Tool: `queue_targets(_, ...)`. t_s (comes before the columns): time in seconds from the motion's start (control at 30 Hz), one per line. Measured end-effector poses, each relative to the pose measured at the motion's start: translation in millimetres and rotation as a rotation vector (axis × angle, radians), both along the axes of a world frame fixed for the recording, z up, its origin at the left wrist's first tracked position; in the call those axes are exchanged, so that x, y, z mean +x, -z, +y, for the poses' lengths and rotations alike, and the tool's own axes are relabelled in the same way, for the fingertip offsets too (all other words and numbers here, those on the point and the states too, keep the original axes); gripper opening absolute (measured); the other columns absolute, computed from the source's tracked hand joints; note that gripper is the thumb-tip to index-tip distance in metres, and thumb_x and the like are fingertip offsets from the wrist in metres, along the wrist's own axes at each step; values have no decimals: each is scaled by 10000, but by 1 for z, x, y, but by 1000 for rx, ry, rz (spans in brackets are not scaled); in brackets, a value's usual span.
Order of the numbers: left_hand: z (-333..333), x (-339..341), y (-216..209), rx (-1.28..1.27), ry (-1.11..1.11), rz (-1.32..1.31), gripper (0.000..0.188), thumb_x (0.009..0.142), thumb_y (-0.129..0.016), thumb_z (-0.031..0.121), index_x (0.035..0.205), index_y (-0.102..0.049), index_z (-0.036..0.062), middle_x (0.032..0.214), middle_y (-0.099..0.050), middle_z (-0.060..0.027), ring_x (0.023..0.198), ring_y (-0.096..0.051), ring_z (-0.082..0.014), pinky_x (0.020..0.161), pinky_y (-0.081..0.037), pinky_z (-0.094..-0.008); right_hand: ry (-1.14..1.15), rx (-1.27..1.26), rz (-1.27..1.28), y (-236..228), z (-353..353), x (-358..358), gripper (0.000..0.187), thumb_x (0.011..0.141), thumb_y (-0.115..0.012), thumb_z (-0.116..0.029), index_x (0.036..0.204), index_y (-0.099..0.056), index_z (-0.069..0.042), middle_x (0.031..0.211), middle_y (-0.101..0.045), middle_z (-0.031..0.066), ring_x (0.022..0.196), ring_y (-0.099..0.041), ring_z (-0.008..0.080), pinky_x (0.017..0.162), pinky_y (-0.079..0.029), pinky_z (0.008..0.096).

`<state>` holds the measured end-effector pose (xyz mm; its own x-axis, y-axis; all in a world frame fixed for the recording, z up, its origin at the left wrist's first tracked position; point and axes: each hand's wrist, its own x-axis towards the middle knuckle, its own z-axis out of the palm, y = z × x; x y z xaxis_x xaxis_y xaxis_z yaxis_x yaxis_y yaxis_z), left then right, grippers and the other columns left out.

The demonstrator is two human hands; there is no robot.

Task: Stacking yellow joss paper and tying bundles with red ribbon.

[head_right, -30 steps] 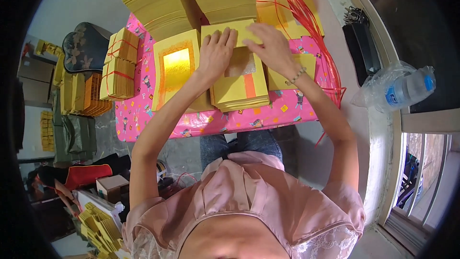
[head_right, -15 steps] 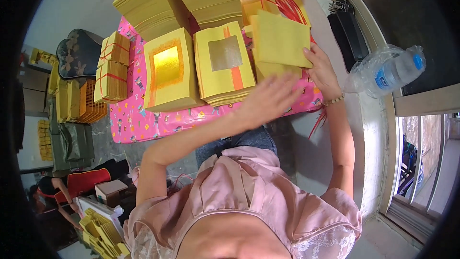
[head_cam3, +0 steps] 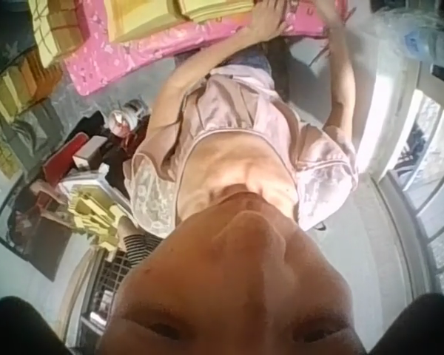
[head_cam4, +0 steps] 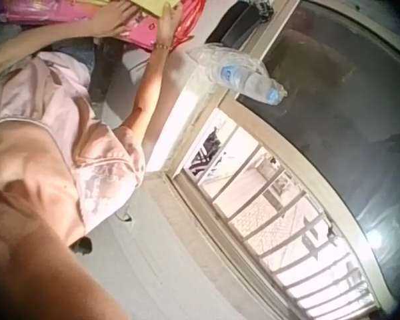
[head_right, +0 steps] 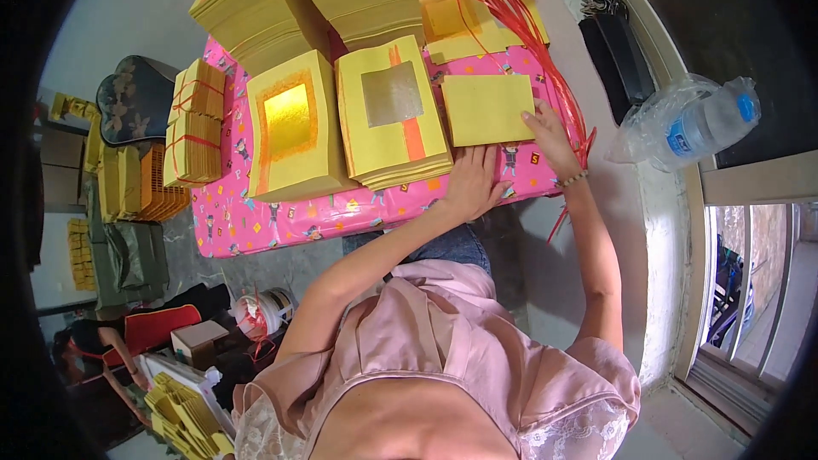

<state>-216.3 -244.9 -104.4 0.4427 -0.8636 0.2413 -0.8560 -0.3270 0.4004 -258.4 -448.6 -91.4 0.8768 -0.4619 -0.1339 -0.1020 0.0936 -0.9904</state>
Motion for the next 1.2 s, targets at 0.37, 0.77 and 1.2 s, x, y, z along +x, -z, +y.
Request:
queue_targets(0.37,-3,-4,0,-24,-39,14,840,862,-613,436,1403,-301,-126,1406,-319,-324,1303,-337,-458,1040,-363,-488,125,-592,88,54,-14,14,298,950,-548,-135,1218,-466,-34,1039,-642,173,881,-665,297,671,-534,380)
queue_targets(0.77,-3,-3,-21,8,-70,-80,843,854,-636,420,1434,-292,-87,1453,-284,-322,1366,-257,-478,1107,-272,-514,173,-807,102,37,4,14,304,941,-528,-153,1211,-445,-42,1019,-631,268,942,-621,458,756,-493,512)
queue_targets(1.2,-11,-1,-13,302,-82,-126,881,880,-529,552,1454,-286,-71,1486,-263,-321,1388,-236,-471,1122,-257,-520,154,-1165,267,-2,19,13,433,931,-541,-172,1316,-421,-13,1187,-569,288,1054,-568,451,829,-470,519)
